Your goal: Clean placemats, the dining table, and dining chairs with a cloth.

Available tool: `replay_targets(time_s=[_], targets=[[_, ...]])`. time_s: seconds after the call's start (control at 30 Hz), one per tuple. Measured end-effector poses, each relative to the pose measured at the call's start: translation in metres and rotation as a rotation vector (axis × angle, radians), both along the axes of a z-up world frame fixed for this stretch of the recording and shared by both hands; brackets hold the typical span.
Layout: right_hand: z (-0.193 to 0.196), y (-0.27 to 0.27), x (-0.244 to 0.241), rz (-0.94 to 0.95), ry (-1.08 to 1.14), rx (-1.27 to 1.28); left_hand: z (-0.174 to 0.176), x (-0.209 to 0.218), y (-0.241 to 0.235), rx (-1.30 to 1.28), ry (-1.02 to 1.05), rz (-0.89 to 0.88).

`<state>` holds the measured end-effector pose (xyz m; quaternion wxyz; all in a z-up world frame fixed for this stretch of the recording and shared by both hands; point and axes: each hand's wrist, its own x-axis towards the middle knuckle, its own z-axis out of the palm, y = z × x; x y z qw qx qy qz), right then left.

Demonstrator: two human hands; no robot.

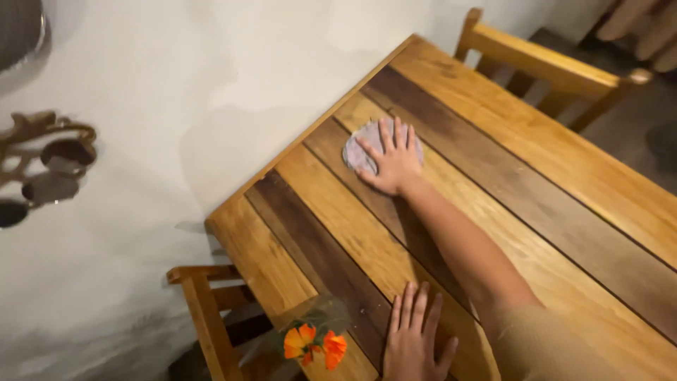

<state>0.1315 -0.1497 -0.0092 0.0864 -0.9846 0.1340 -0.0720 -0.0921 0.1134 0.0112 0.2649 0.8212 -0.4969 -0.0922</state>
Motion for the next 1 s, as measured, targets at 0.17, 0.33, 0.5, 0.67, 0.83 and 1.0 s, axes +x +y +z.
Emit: replay_targets(time_s=[0.17,0.33,0.5,0.67,0.83,1.0], targets=[[-0.013,-0.030,0.031,0.016,-0.001,0.031,-0.001,0.000,0.001,-0.040,0.048,-0.026],[-0.010,-0.051,-0.013,-0.184,-0.090,0.080,0.017,0.002,-0.004,-0.063,0.054,0.004],[-0.020,-0.057,-0.119,-0.302,-0.121,0.015,0.017,-0.004,-0.003,-0.088,-0.009,-0.008],[-0.006,-0.053,-0.238,-0.389,-0.110,0.057,0.012,-0.012,-0.004,-0.041,-0.052,-0.010],[-0.006,-0.049,-0.358,-0.492,-0.083,0.019,0.007,-0.018,-0.007,-0.047,-0.115,0.033],[-0.007,-0.046,-0.480,-0.597,-0.092,-0.003,-0.001,-0.022,-0.005,-0.037,-0.151,0.021]])
